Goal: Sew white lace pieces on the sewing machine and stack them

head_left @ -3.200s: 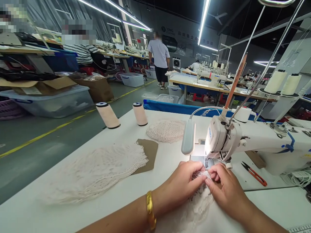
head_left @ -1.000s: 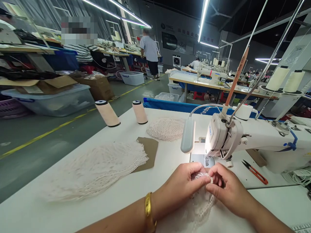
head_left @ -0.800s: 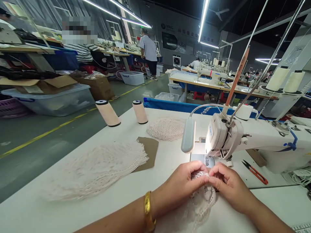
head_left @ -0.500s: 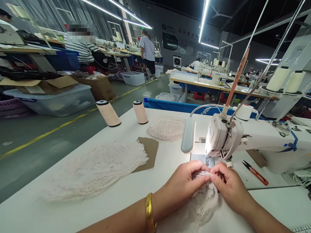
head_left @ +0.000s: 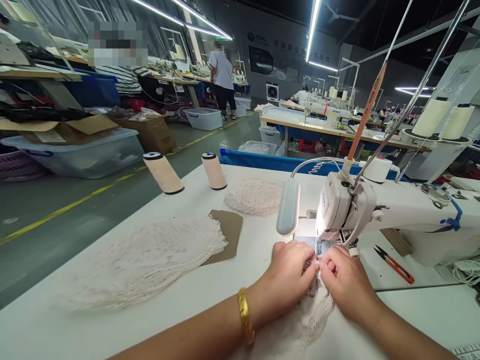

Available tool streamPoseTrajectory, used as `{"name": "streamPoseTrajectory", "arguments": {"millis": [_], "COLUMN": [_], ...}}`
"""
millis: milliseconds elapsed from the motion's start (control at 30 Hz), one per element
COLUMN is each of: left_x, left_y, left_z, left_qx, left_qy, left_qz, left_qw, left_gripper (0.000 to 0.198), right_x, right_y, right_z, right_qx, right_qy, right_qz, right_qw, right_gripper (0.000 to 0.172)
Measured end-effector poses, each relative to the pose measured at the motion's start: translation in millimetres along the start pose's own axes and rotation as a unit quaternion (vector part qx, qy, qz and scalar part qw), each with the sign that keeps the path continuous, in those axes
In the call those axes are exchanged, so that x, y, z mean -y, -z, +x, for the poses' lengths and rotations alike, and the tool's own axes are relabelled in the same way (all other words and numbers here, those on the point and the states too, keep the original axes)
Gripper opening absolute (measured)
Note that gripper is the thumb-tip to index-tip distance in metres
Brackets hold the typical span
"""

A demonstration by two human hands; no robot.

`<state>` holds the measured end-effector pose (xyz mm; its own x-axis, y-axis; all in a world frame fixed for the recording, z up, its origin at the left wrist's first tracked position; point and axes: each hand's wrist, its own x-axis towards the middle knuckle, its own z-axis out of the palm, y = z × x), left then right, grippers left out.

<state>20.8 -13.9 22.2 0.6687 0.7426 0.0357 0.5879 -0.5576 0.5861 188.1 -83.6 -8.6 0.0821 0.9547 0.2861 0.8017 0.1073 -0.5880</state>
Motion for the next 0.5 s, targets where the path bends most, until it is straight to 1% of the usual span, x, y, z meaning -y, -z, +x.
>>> {"name": "streamPoseTrajectory", "arguments": {"millis": [100,200,233,300,367,400,433,500], "left_x": [1,6,8,12,15,16,16,14], "left_y": [-3.4,-5.9,-7.2,-11.0,-15.7,-17.6,-18.9,-19.0], "left_z": [2,2,1,-1,-5,-7,-10,-15], "left_qx": [-0.027,-0.096,-0.12,-0.157,-0.165,-0.159,-0.149,-0.125], "left_qy": [-0.016,-0.046,-0.067,-0.133,-0.206,-0.233,-0.247,-0.237], "left_qz": [0.056,0.082,0.098,0.138,0.156,0.154,0.148,0.135], "left_qw": [0.998,0.991,0.986,0.969,0.952,0.947,0.946,0.954], "left_gripper": [0.02,0.006,0.004,0.011,0.022,0.025,0.025,0.02], "right_x": [0,0,0,0,-1,-1,-1,-3], "right_y": [-2,-2,-2,-2,-2,-1,-1,1], "right_z": [3,4,4,4,4,4,4,4], "right_qx": [-0.018,-0.023,-0.023,-0.025,-0.023,-0.021,-0.017,-0.007], "right_qy": [0.001,-0.005,-0.005,-0.004,-0.004,-0.005,-0.005,0.008], "right_qz": [-0.043,-0.056,-0.054,-0.045,-0.032,-0.026,-0.02,-0.008], "right_qw": [0.999,0.998,0.998,0.999,0.999,0.999,1.0,1.0], "right_gripper": [0.019,0.013,0.011,0.008,0.009,0.01,0.011,0.012]}}
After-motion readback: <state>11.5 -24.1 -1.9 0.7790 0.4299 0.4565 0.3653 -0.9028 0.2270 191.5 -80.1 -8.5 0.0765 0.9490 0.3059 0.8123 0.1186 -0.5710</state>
